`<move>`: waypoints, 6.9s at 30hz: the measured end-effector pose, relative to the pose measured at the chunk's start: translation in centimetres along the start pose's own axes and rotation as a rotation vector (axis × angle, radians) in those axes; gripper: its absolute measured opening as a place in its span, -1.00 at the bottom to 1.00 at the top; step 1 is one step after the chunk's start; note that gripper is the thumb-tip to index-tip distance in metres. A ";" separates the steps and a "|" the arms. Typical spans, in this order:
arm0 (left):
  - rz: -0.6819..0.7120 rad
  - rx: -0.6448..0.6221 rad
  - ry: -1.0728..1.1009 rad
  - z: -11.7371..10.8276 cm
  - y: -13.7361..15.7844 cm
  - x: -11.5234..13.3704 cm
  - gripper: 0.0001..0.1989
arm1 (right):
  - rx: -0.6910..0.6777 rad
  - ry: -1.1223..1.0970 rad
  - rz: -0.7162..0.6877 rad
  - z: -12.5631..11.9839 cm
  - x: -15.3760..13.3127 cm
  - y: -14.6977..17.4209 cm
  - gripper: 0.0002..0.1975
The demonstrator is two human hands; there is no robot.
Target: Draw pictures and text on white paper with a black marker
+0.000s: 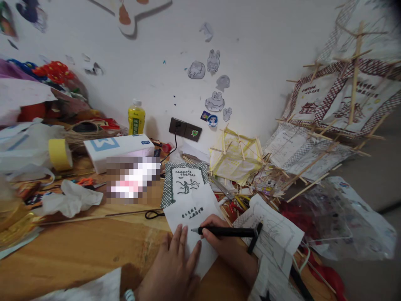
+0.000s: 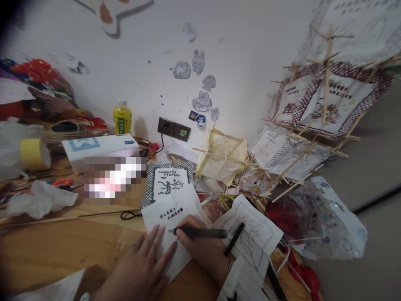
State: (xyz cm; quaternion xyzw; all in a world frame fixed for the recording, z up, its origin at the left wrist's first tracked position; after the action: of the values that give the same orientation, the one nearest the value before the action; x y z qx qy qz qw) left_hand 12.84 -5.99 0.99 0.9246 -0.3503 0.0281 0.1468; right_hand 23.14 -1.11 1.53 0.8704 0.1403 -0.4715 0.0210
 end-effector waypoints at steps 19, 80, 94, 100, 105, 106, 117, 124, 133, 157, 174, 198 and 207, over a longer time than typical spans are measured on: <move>0.040 0.070 0.021 0.1 -0.2 0.0 -0.44 | -0.004 -0.007 0.030 0.2 -0.4 0.2 -0.96; 0.017 -0.034 -0.018 -0.2 -0.1 0.4 -0.37 | -0.051 0.031 0.032 0.1 -0.2 0.4 -0.90; 0.026 0.006 0.016 0.4 -0.2 0.3 -0.44 | -0.037 -0.037 0.030 0.2 0.1 0.3 -0.92; 0.026 -0.005 0.048 0.2 -0.2 0.1 -0.47 | 0.008 -0.043 0.058 -0.1 1.2 0.4 -0.92; 0.036 0.003 0.048 0.4 -0.1 0.2 -0.45 | 0.025 -0.034 0.045 -0.3 0.7 0.3 -0.93; 0.035 0.008 0.053 0.4 -0.1 0.2 -0.46 | 0.017 -0.038 0.043 -0.2 0.6 0.3 -0.93; 0.042 0.037 0.041 0.6 -0.4 0.2 -0.46 | 0.005 -0.015 0.045 -0.1 1.2 0.2 -0.93; 0.039 0.057 0.051 0.6 -0.2 0.2 -0.48 | 0.040 -0.041 0.040 -0.4 0.7 0.3 -0.91; 0.048 0.066 0.034 0.4 -0.2 0.3 -0.46 | -0.012 0.005 0.064 -0.1 0.7 0.3 -0.93; 0.045 0.088 0.014 0.3 -0.1 0.5 -0.42 | -0.024 -0.045 0.012 -0.2 0.1 0.8 -0.90; 0.049 0.081 0.000 0.1 -0.2 0.6 -0.39 | -0.058 -0.043 0.001 0.3 0.3 0.7 -0.89; 0.030 0.111 -0.003 0.4 0.0 0.4 -0.47 | -0.007 -0.130 0.048 -0.3 1.4 1.0 -0.86; 0.031 0.136 -0.005 0.6 -0.1 0.4 -0.49 | -0.002 -0.131 0.055 -0.4 1.3 0.9 -0.87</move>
State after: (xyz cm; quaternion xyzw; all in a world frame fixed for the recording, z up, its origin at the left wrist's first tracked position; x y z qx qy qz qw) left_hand 13.20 -6.31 0.43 0.9271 -0.3620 0.0517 0.0822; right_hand 24.38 -1.65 0.52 0.8412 0.1149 -0.5266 0.0440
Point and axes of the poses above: each hand's wrist, its own y-axis away from the middle knuckle, its own z-axis out of the palm, x = y × z, the point moved 10 cm from there along -y, towards the middle knuckle, and after that the axes turned 7 degrees about -x, right-handed, at the moved point
